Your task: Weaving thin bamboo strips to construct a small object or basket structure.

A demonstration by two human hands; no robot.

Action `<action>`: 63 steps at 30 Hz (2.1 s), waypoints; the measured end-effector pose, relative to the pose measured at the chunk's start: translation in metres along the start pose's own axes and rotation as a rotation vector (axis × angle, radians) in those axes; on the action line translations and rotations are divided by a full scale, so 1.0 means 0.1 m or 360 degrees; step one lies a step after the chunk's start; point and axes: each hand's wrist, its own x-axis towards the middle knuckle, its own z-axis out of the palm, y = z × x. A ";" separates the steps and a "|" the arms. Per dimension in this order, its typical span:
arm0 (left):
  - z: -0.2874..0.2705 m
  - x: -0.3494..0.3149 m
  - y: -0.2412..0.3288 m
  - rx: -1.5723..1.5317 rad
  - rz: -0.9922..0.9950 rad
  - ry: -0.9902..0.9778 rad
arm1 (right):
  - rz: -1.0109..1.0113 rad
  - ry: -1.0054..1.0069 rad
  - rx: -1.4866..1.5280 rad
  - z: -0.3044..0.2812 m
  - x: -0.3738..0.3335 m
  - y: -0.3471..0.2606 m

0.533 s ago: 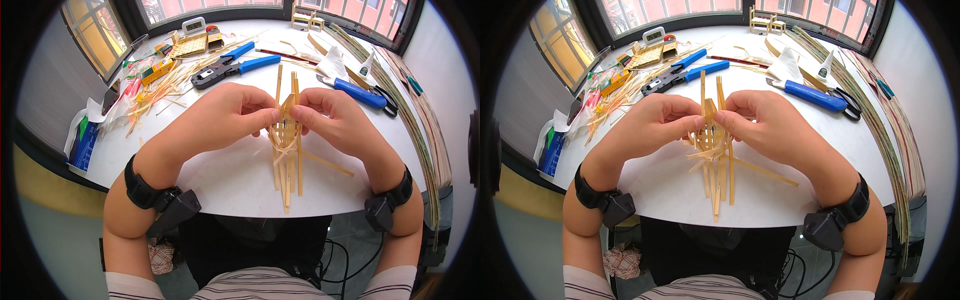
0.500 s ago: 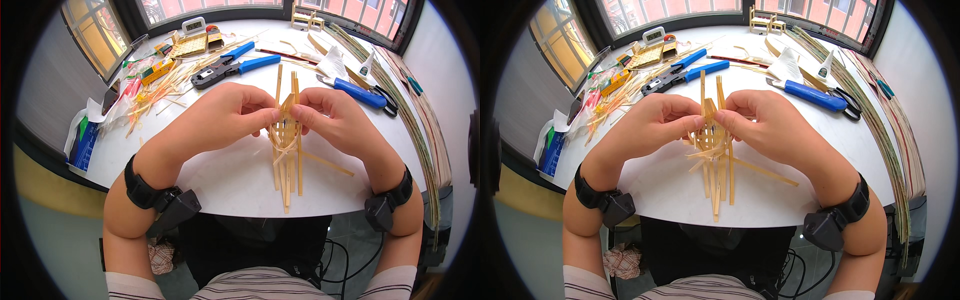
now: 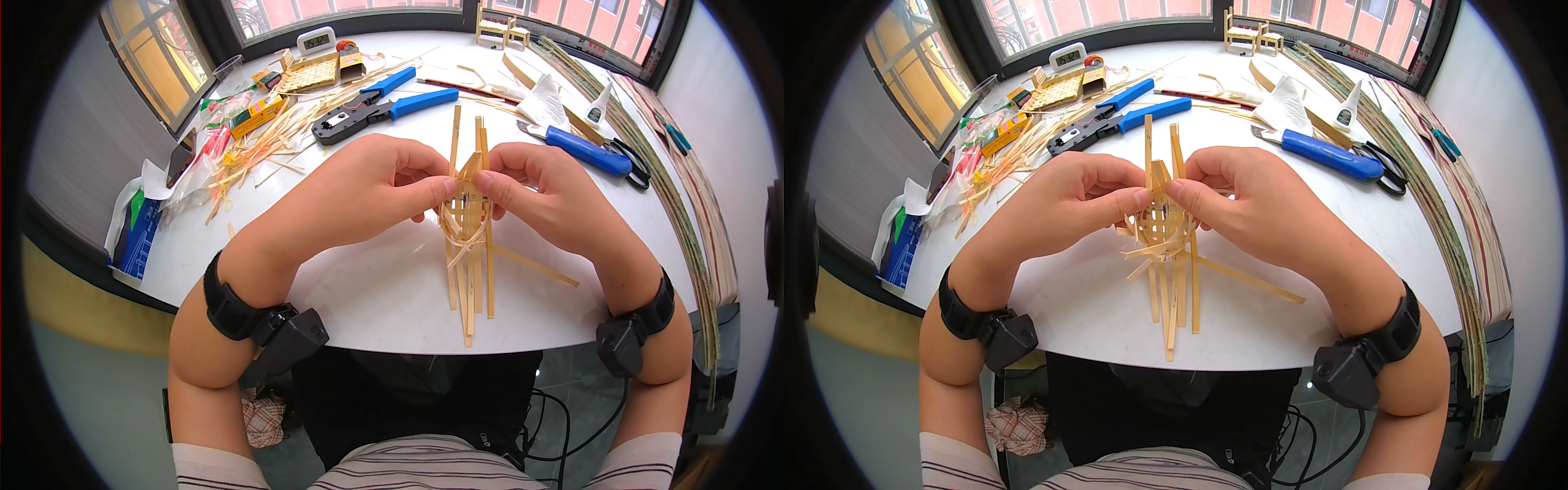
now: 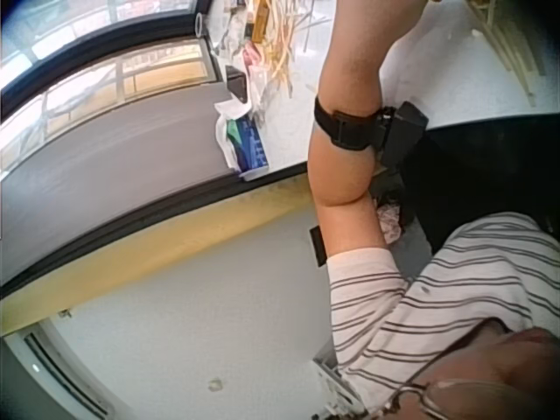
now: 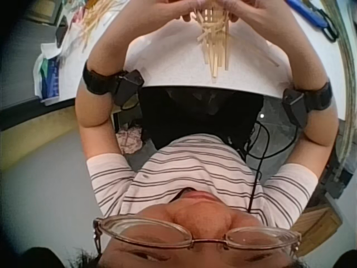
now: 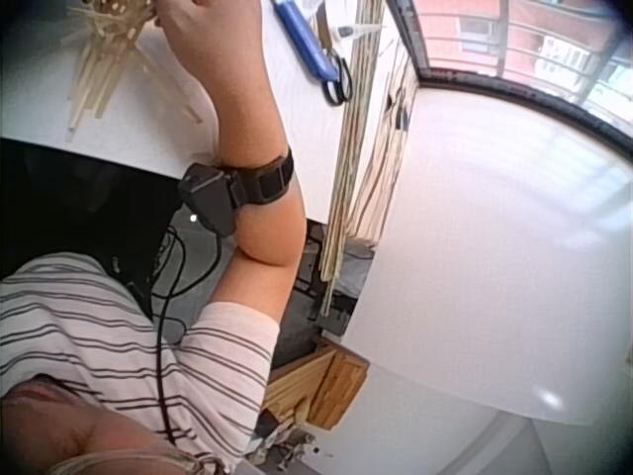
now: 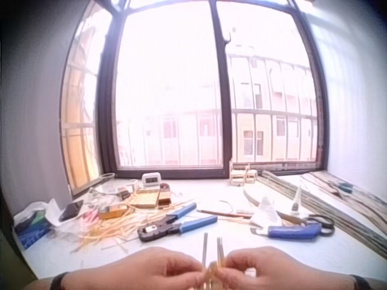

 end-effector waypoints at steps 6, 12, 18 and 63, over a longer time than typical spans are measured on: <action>-0.01 -0.01 -0.02 -0.0031 0.0061 0.0030 | 0.0044 -0.0018 0.0193 0.02 0.02 0.02; 0.01 -0.01 0.03 -0.0100 0.0035 0.0039 | 0.0128 -0.0052 0.0150 -0.01 0.00 -0.04; 0.01 -0.03 0.04 -0.0054 0.0033 0.0084 | 0.0011 -0.0028 0.0010 0.00 0.00 0.00; 0.02 -0.01 0.00 -0.0112 0.0025 0.0074 | 0.0028 0.0071 -0.0017 0.03 0.01 0.01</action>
